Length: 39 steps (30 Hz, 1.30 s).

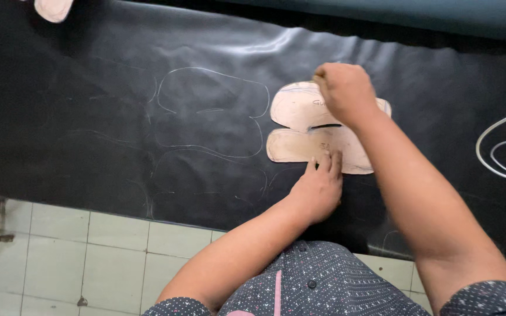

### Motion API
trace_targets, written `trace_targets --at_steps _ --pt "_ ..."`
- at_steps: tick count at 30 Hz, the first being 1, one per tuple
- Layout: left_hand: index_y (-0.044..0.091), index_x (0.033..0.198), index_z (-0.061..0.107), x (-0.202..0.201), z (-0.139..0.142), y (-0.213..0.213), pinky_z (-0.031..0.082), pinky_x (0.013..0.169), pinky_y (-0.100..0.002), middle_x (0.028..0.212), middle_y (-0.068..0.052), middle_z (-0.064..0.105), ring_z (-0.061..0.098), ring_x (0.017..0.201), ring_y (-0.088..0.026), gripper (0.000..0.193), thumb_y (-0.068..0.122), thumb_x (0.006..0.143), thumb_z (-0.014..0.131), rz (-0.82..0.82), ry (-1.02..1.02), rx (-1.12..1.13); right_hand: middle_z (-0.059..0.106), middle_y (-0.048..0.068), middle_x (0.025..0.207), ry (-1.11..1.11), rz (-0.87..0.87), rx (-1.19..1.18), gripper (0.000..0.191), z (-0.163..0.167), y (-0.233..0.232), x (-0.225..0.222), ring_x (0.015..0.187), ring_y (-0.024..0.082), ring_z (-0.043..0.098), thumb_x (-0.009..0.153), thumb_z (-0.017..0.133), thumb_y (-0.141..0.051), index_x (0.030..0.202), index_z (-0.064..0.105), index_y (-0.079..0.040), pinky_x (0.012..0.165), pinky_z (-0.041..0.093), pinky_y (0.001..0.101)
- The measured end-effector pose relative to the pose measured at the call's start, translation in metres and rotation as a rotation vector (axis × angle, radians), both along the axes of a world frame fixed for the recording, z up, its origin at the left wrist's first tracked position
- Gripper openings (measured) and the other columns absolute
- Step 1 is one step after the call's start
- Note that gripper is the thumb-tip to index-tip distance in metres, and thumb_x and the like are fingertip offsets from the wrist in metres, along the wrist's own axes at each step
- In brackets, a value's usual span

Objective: The person arranges shoe pattern pieces labeled 'Gum ol 40' on a black cutting mat, aligns and stacks them, and traces around the pattern edges onto the mat with a marking pen. Near the end they pick up a pair of red scissors and briefly handle a phone.

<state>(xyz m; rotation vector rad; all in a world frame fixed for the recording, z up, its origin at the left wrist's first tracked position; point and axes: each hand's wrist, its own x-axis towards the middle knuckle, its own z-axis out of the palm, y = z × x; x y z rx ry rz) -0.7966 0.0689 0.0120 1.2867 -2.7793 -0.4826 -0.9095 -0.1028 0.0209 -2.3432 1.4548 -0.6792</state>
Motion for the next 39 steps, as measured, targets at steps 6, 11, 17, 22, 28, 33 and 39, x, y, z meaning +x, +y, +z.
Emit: trace_targets --at_steps 6,11,17,22,28,33,39 --pt "-0.017 0.134 0.053 0.004 0.009 -0.001 0.043 0.108 -0.057 0.153 -0.034 0.034 0.04 0.139 -0.047 0.083 0.037 0.076 0.079 -0.052 0.001 0.033 0.073 0.016 0.098 0.154 -0.165 0.049 0.017 0.019 0.034 -0.078 0.097 0.037 0.068 0.101 0.066 -0.022 0.104 0.075 -0.007 0.082 0.052 0.0489" --pt "-0.015 0.134 0.052 0.004 0.015 -0.003 0.043 0.109 -0.057 0.154 -0.034 0.032 0.04 0.14 -0.047 0.082 0.039 0.078 0.078 -0.094 -0.045 0.039 0.072 0.015 0.102 0.162 -0.231 0.051 0.018 0.026 0.069 -0.112 0.099 0.037 0.067 0.103 0.064 -0.021 0.108 0.075 -0.007 0.085 0.053 0.0476" --pt "-0.015 0.135 0.051 0.004 0.017 -0.004 0.043 0.108 -0.056 0.154 -0.035 0.031 0.04 0.14 -0.046 0.083 0.04 0.079 0.077 -0.124 -0.086 0.04 0.073 0.015 0.1 0.187 -0.251 -0.005 0.015 0.023 0.109 -0.118 0.096 0.037 0.068 0.101 0.068 -0.019 0.104 0.074 -0.005 0.084 0.054 0.0461" --pt "-0.015 0.138 0.049 0.004 0.016 -0.002 0.044 0.108 -0.054 0.153 -0.034 0.033 0.042 0.138 -0.045 0.086 0.04 0.078 0.077 -0.107 -0.057 -0.014 0.073 0.013 0.103 0.032 -0.221 -0.045 0.015 0.01 0.125 -0.102 0.097 0.034 0.07 0.101 0.069 -0.018 0.105 0.074 -0.004 0.087 0.055 0.043" --pt "-0.014 0.137 0.051 0.008 0.017 -0.006 0.045 0.107 -0.051 0.152 -0.032 0.038 0.046 0.135 -0.043 0.084 0.038 0.077 0.077 -0.106 -0.014 -0.047 0.074 0.013 0.102 0.017 -0.263 -0.008 0.014 0.009 0.14 -0.102 0.096 0.033 0.071 0.103 0.068 -0.017 0.103 0.075 -0.004 0.084 0.056 0.0421" --pt "0.0 0.129 0.063 0.014 0.01 -0.022 0.043 0.103 -0.051 0.151 -0.019 0.046 0.049 0.133 -0.036 0.057 0.037 0.086 0.07 -0.038 0.063 0.156 0.072 0.013 0.098 0.093 -0.269 -0.005 0.011 0.021 0.182 -0.108 0.093 0.034 0.069 0.099 0.07 -0.014 0.103 0.071 -0.003 0.082 0.055 0.0432" --pt "0.0 0.103 0.078 0.026 -0.035 -0.071 0.046 0.108 -0.039 0.133 -0.015 0.069 0.061 0.124 -0.029 0.047 0.039 0.098 0.052 0.082 0.538 0.522 0.07 0.013 0.093 0.003 -0.198 -0.018 0.01 0.022 0.203 -0.085 0.088 0.034 0.068 0.095 0.071 -0.012 0.1 0.069 -0.004 0.08 0.055 0.0428"
